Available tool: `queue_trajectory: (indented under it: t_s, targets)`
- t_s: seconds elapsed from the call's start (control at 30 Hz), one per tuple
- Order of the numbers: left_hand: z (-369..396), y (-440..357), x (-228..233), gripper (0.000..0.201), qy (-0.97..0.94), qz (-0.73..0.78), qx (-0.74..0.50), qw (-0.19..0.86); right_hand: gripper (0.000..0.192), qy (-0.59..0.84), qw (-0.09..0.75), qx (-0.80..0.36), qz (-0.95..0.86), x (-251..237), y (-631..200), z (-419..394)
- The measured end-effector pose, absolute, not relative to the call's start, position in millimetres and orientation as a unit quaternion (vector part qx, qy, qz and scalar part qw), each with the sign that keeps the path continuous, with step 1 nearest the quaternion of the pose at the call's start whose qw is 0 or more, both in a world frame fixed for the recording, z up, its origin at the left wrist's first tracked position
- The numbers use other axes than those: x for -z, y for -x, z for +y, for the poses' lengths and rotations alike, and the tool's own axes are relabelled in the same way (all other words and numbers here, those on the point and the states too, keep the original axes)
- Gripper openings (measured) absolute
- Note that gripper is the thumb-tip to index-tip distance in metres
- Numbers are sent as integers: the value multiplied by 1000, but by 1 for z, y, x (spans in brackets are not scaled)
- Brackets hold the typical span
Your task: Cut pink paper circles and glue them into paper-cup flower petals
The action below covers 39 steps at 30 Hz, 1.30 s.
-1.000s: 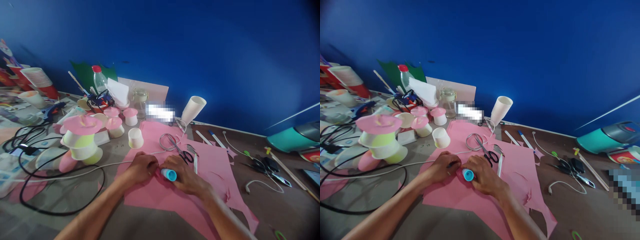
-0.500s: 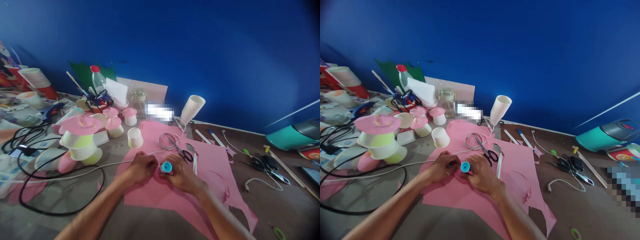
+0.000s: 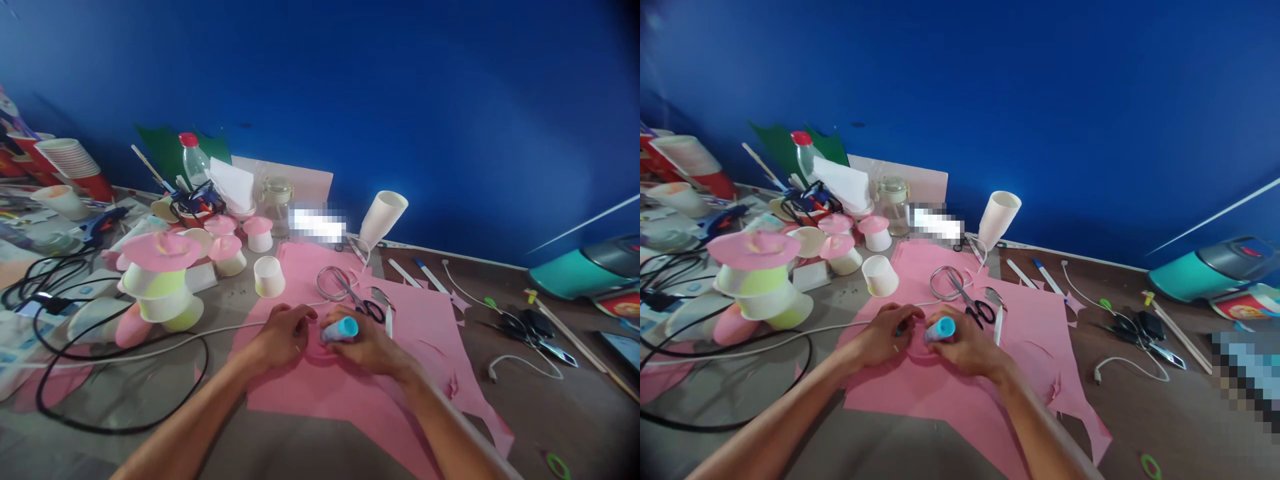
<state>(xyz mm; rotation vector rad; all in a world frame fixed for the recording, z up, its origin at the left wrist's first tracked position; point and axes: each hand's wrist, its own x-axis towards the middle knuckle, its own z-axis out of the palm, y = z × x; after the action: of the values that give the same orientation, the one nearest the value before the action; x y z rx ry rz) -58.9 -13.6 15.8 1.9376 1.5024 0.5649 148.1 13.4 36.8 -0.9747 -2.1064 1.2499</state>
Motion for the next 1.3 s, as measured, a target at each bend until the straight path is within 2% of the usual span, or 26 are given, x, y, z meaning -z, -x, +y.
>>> queue_trajectory:
  t_s: [0.07, 0.2, 0.27, 0.37, 0.5, 0.57, 0.7, 0.97, 1.07, 1.2, 1.3]
  targets:
    - [-14, 60, -16, 42, -724, 565, -219, 330, 12, 389, 294, -491, -722, -35, -153, 19]
    - [-15, 59, -17, 51, -717, 572, -210, 338, 34, 449, 372, -542, -605, -30, -165, 29]
    - [-16, 57, -18, 53, -719, 583, -201, 321, 38, 461, 392, -566, -560, -31, -168, 29]
    - [-17, 54, -18, 51, -714, 595, -207, 304, 29, 456, 369, -545, -599, -40, -166, 22]
    - [-19, 52, -16, 43, -716, 601, -217, 280, 10, 442, 275, -476, -709, -47, -153, 10]
    - [-20, 51, -16, 41, -714, 605, -226, 270, 2, 436, 260, -428, -748, -41, -148, 6]
    - [-20, 50, -17, 35, -713, 599, -253, 262, 8, 416, 253, -300, -821, -21, -143, 6]
    - [-17, 49, -12, 30, -715, 591, -271, 257, 7, 423, 208, -247, -847, -22, -143, 7]
    - [-16, 50, -8, 32, -711, 588, -277, 270, 17, 454, 191, -211, -844, -23, -141, 8]
    - [-15, 51, -7, 29, -704, 579, -304, 276, 24, 476, 197, -209, -831, -22, -141, 10]
    - [-14, 51, -9, 29, -709, 577, -297, 275, 13, 442, 200, -269, -832, -24, -143, 10]
